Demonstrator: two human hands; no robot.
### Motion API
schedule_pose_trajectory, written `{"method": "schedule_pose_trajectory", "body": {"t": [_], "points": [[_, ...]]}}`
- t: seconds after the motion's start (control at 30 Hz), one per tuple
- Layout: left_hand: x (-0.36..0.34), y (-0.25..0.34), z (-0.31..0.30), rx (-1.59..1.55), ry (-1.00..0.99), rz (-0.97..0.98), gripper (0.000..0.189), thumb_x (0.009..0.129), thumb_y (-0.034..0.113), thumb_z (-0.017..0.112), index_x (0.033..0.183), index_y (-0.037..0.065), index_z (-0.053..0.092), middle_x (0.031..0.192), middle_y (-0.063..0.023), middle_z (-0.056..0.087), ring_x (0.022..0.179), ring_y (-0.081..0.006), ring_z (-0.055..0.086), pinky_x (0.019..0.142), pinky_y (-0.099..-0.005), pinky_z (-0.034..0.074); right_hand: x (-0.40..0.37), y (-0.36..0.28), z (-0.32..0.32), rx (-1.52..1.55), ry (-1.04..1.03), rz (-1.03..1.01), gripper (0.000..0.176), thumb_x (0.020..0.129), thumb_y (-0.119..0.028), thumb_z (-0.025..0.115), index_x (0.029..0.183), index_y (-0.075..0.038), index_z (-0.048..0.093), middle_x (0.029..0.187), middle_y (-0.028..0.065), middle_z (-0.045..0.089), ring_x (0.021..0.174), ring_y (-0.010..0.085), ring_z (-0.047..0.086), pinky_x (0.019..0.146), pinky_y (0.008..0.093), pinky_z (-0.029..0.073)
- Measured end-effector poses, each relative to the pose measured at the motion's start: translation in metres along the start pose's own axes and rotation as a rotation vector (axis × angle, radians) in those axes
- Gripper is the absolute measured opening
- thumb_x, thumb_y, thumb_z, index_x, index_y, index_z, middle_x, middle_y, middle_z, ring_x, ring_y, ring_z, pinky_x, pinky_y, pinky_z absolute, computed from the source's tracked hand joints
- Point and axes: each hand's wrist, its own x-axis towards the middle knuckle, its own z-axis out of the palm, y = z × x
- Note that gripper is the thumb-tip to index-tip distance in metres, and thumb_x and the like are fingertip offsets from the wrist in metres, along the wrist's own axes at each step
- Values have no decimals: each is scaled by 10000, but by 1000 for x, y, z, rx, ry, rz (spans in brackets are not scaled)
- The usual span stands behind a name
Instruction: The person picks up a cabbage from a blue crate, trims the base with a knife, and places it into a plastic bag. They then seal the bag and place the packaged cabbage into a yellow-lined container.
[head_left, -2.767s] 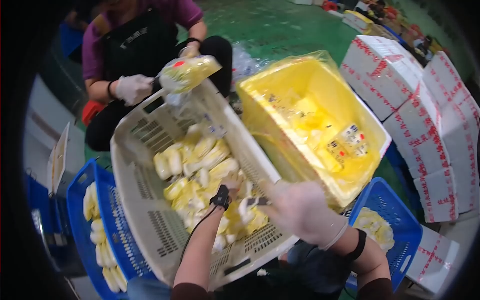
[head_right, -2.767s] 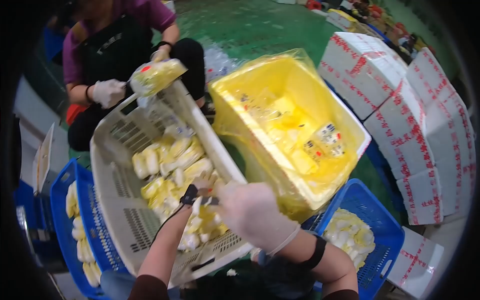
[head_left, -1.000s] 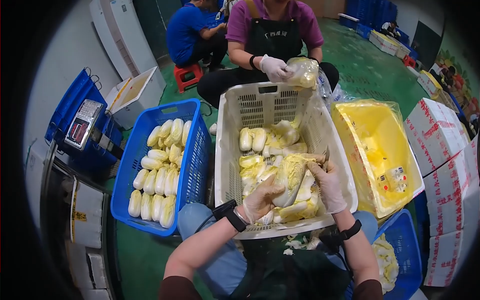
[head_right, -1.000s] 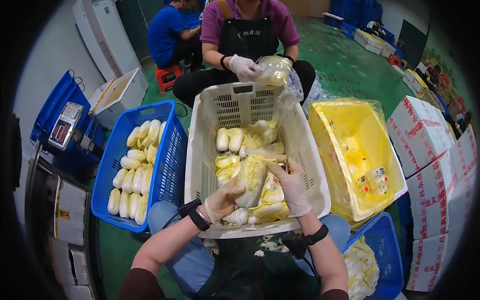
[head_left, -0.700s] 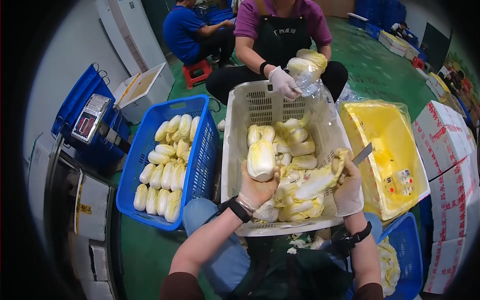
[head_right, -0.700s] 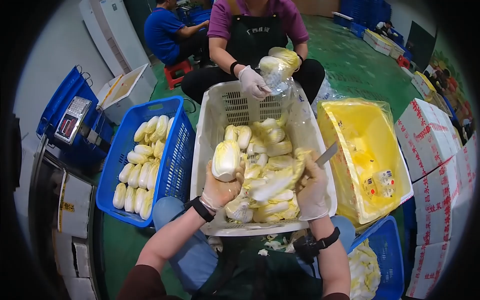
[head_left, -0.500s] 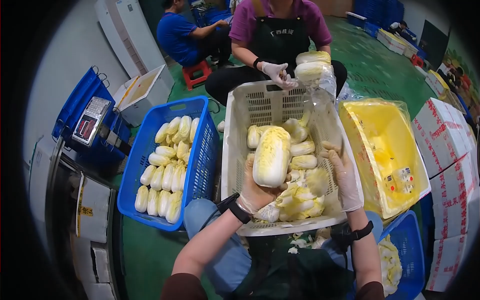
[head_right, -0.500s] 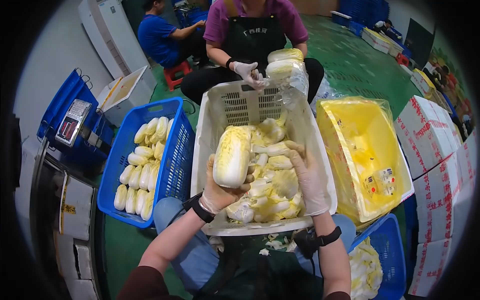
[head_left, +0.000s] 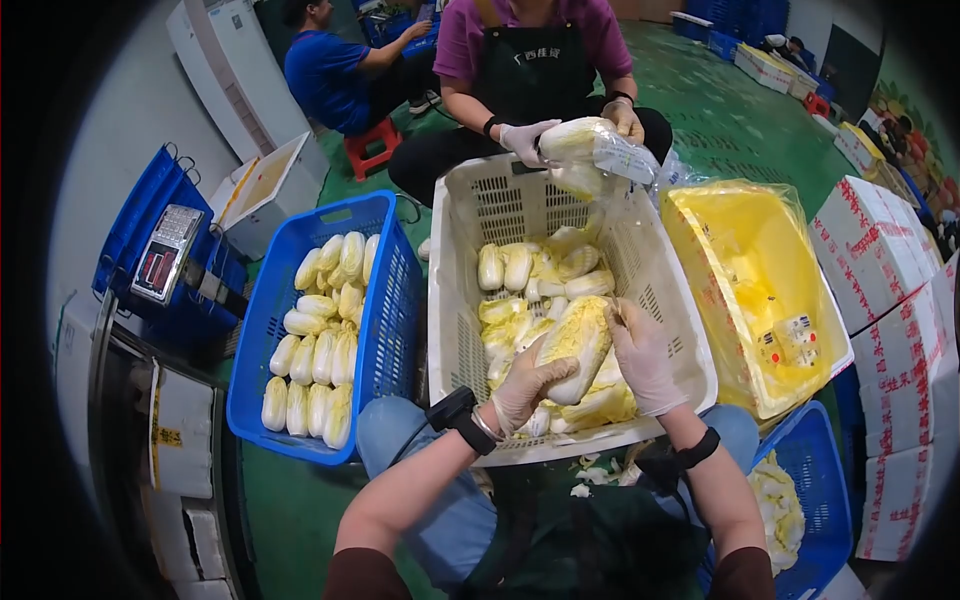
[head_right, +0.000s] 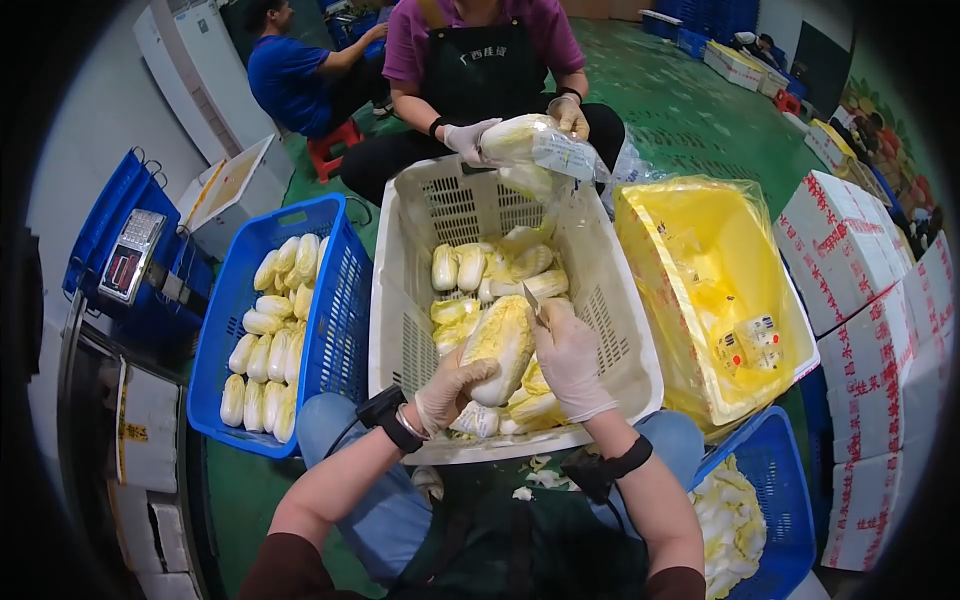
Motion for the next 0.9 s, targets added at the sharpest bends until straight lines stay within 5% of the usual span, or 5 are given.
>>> {"method": "schedule_pose_trajectory", "body": {"t": [0.23, 0.3, 0.4, 0.67, 0.9], "points": [[-1, -2, 0, -2, 26, 138, 694, 823, 207, 705, 1396, 23, 359, 1289, -106, 541, 1171, -209, 545, 985, -364, 464, 6, 30, 28, 371, 267, 90, 306, 975, -291, 508, 940, 5, 573, 690, 99, 538, 576, 213, 523, 554, 370, 421], [0, -2, -4, -431, 9, 84, 663, 838, 237, 703, 1390, 45, 389, 1323, -132, 525, 1205, -244, 525, 1023, -410, 435, 5, 23, 17, 739, 183, 506, 347, 992, -331, 493, 916, -2, 572, 658, 11, 467, 565, 102, 440, 506, 299, 383], [4, 4, -13, -697, 85, 96, 627, 846, 290, 699, 1371, 71, 434, 1350, -137, 508, 1238, -281, 497, 1059, -449, 396, 4, 6, 5, 891, 350, 541, 219, 997, -306, 492, 960, -99, 555, 630, -80, 410, 471, 1, 327, 394, 191, 260], [4, 23, -15, -880, -113, 203, 593, 857, 343, 673, 1344, 71, 472, 1324, -159, 529, 1233, -306, 498, 1047, -438, 415, -6, 9, 3, 1032, 556, 443, 302, 997, -327, 496, 1085, -49, 573, 644, -64, 423, 508, 32, 381, 435, 207, 323], [4, 19, -32, -1187, -411, 17, 657, 913, 452, 552, 1385, 26, 387, 1359, -243, 446, 1223, -391, 484, 1004, -505, 452, 12, 11, -26, 1298, 575, 439, 284, 962, -283, 525, 1138, -62, 554, 927, 16, 589, 801, 131, 580, 730, 283, 496]]}}
